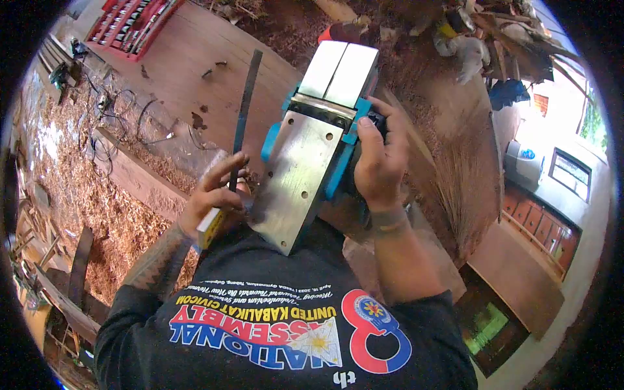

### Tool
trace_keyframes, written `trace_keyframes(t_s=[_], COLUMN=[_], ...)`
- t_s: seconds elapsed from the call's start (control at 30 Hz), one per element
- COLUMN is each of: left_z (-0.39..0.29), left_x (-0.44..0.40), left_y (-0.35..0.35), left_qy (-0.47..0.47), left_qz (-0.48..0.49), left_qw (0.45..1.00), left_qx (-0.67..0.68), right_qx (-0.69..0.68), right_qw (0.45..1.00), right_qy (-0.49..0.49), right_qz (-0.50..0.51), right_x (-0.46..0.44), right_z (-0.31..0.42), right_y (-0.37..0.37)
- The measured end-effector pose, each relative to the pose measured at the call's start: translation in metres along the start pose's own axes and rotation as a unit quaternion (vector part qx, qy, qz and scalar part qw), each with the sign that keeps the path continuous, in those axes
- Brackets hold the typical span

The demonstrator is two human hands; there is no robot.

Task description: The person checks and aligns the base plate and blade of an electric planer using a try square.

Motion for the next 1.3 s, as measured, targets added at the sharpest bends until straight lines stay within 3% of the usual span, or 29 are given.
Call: trace_keyframes(t_s=[0.07, 0.13, 0.23, 0.37, 0.5, 0.53, 0.6, 0.63, 0.67, 0.7, 0.77, 0.83, 0.93, 1.03, 1.07, 1.1, 1.17, 1.2, 1.3], left_z=[-0.018, -0.035, -0.061, -0.108, -0.133, -0.140, -0.145, -0.143, -0.138, -0.129, -0.069, -0.036, -0.014, -0.003, 0.001, -0.007, -0.020, -0.030, -0.096], left_x=[0.005, -0.002, -0.010, -0.025, -0.046, -0.049, -0.051, -0.048, -0.042, -0.036, -0.020, -0.014, -0.016, -0.020, -0.028, -0.034, -0.039, -0.042, -0.047], left_y=[0.003, 0.011, 0.011, -0.002, -0.033, -0.040, -0.044, -0.042, -0.037, -0.032, -0.026, -0.013, -0.023, -0.050, -0.052, -0.054, -0.060, -0.057, -0.052], left_qy=[0.038, -0.025, -0.095, -0.144, -0.234, -0.257, -0.284, -0.254, -0.223, -0.190, -0.011, 0.311, 0.477, 0.440, 0.428, 0.407, 0.363, 0.366, 0.362], left_qz=[0.021, 0.071, 0.107, 0.141, 0.170, 0.172, 0.183, 0.150, 0.117, 0.084, -0.040, -0.051, 0.087, 0.088, 0.104, 0.110, 0.122, 0.106, 0.105], left_qw=[0.999, 0.992, 0.972, 0.953, 0.918, 0.909, 0.903, 0.935, 0.960, 0.977, 0.999, 0.949, 0.871, 0.767, 0.774, 0.801, 0.847, 0.890, 0.915], left_qx=[-0.017, -0.101, -0.186, -0.226, -0.273, -0.278, -0.265, -0.195, -0.123, -0.051, 0.033, 0.007, 0.078, 0.458, 0.455, 0.425, 0.369, 0.250, 0.143], right_qx=[0.033, 0.088, 0.148, 0.177, 0.311, 0.246, 0.261, 0.267, 0.171, 0.170, 0.098, 0.057, -0.109, -0.096, -0.055, -0.078, -0.097, -0.105, -0.145], right_qw=[0.999, 0.994, 0.984, 0.909, 0.900, 0.929, 0.903, 0.889, 0.937, 0.943, 0.961, 0.963, 0.968, 0.979, 0.972, 0.982, 0.983, 0.982, 0.978], right_qy=[0.020, 0.042, 0.096, 0.378, 0.291, 0.268, 0.338, 0.369, 0.302, 0.287, 0.259, 0.264, 0.225, 0.177, 0.224, 0.169, 0.151, 0.153, 0.150], right_qz=[0.006, 0.046, 0.021, -0.005, 0.094, 0.071, 0.056, 0.049, 0.037, -0.009, -0.021, -0.017, -0.036, -0.034, -0.049, -0.039, -0.029, -0.022, -0.009], right_x=[0.000, -0.003, 0.005, 0.024, 0.045, 0.051, 0.050, 0.049, 0.050, 0.046, 0.038, 0.024, 0.003, -0.008, -0.015, -0.010, -0.011, -0.012, -0.012], right_z=[-0.002, -0.004, 0.008, 0.037, 0.083, 0.076, 0.057, 0.046, 0.031, 0.029, 0.020, 0.001, -0.016, -0.023, -0.034, -0.029, -0.034, -0.038, -0.045], right_y=[0.000, 0.006, 0.004, 0.007, 0.020, 0.019, 0.030, 0.033, 0.031, 0.029, 0.026, 0.026, 0.009, -0.002, -0.003, -0.001, 0.003, 0.005, 0.011])
Point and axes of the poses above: each hand's wrist, its own x-axis away from the middle knuckle, its own y-axis out of the back of the hand, z = x × y, the point moved 1 cm from there along -x, towards the middle knuckle, and after that the axes turned 5 degrees about y, right-handed, at the moved point
